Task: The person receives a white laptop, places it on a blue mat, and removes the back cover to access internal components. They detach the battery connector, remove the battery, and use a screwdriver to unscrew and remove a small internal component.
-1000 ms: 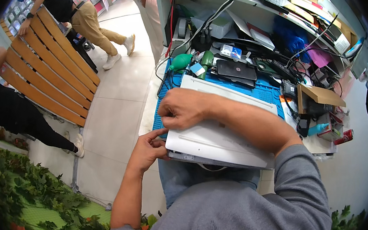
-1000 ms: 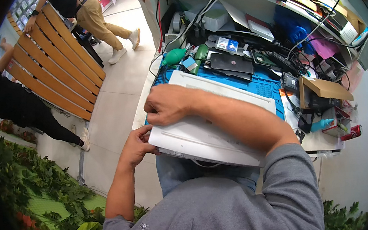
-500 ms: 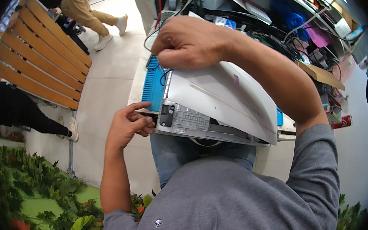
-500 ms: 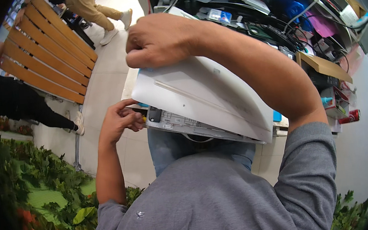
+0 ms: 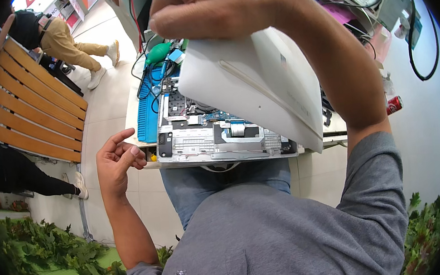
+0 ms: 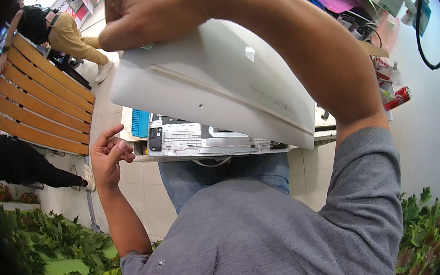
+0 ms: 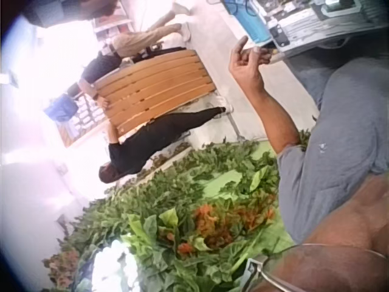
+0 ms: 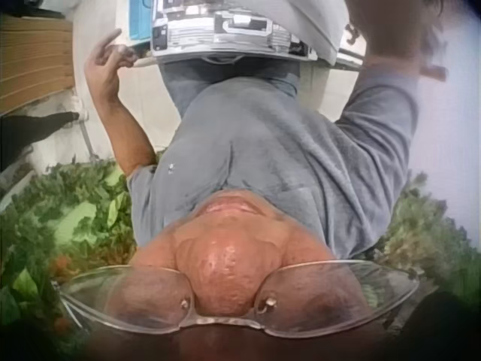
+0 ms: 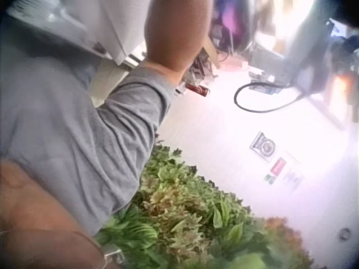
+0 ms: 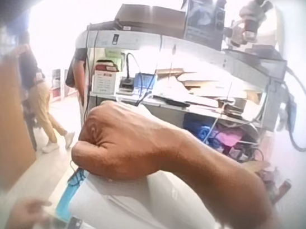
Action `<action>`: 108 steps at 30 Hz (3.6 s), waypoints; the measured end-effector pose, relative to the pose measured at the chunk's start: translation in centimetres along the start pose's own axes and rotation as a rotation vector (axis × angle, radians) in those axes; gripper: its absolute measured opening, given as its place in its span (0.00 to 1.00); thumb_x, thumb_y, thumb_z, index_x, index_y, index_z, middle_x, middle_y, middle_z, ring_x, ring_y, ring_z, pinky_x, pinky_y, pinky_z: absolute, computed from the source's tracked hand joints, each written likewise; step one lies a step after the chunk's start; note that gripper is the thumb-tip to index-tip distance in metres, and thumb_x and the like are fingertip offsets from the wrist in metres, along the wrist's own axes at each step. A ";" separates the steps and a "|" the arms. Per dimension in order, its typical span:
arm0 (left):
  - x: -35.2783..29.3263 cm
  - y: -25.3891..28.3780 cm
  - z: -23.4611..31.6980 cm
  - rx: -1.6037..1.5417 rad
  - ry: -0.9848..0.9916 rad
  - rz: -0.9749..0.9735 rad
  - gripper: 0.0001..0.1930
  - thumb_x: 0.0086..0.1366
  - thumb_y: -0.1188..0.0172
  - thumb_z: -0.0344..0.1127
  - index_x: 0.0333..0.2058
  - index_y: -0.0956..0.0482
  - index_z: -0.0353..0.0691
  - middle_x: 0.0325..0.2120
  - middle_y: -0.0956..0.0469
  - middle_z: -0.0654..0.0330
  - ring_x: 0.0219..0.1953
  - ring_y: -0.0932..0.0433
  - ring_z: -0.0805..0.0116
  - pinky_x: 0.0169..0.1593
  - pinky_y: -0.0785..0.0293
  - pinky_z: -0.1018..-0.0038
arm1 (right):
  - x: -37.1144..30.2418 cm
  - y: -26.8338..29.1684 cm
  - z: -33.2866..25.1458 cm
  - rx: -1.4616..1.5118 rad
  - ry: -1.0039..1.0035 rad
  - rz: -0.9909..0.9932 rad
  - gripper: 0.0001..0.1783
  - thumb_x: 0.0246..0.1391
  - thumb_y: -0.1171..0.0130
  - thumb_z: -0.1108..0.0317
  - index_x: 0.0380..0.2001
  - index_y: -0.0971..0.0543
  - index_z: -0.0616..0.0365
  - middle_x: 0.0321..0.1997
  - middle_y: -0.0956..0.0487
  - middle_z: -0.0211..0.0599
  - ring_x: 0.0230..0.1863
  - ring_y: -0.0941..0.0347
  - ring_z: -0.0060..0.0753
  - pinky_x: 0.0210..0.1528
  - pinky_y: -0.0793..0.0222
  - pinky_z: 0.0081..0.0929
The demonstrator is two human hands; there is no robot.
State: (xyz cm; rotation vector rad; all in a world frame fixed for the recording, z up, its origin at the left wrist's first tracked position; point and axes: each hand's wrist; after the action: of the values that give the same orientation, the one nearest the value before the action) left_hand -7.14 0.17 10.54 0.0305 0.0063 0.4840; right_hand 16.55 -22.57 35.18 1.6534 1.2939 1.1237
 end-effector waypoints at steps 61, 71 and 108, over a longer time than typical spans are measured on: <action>29.6 -16.8 7.5 -0.584 -0.183 0.000 0.08 0.72 0.38 0.35 0.44 0.20 0.38 0.34 0.17 0.63 0.30 0.17 0.71 0.26 0.25 0.78 | -28.4 -19.1 7.1 0.180 -0.575 0.784 0.15 0.55 0.22 0.68 0.42 0.13 0.62 0.49 0.12 0.48 0.53 0.14 0.47 0.57 0.20 0.38; 30.8 -22.8 6.3 -0.541 -0.291 0.144 0.18 0.72 0.36 0.31 0.54 0.22 0.24 0.46 0.16 0.49 0.40 0.12 0.56 0.31 0.09 0.66 | -30.3 -18.2 6.9 0.175 -0.619 0.893 0.11 0.55 0.23 0.71 0.39 0.14 0.64 0.44 0.12 0.47 0.45 0.13 0.46 0.50 0.19 0.36; 22.3 -20.8 9.4 0.352 -0.068 -0.627 0.19 0.77 0.35 0.37 0.58 0.20 0.29 0.35 0.13 0.54 0.32 0.12 0.71 0.34 0.16 0.80 | -33.4 -13.4 3.3 -0.075 -0.363 1.076 0.12 0.53 0.27 0.83 0.42 0.12 0.63 0.39 0.16 0.37 0.35 0.16 0.31 0.34 0.17 0.26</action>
State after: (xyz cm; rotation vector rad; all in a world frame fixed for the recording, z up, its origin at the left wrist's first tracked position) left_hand 22.35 -8.08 19.35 0.3795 0.0334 -0.1508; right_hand 11.74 -52.38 15.31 2.4122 0.0481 1.3009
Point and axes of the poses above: each hand's wrist, its own x-axis towards the middle knuckle, its own y-axis out of the back of the hand, z = x × y
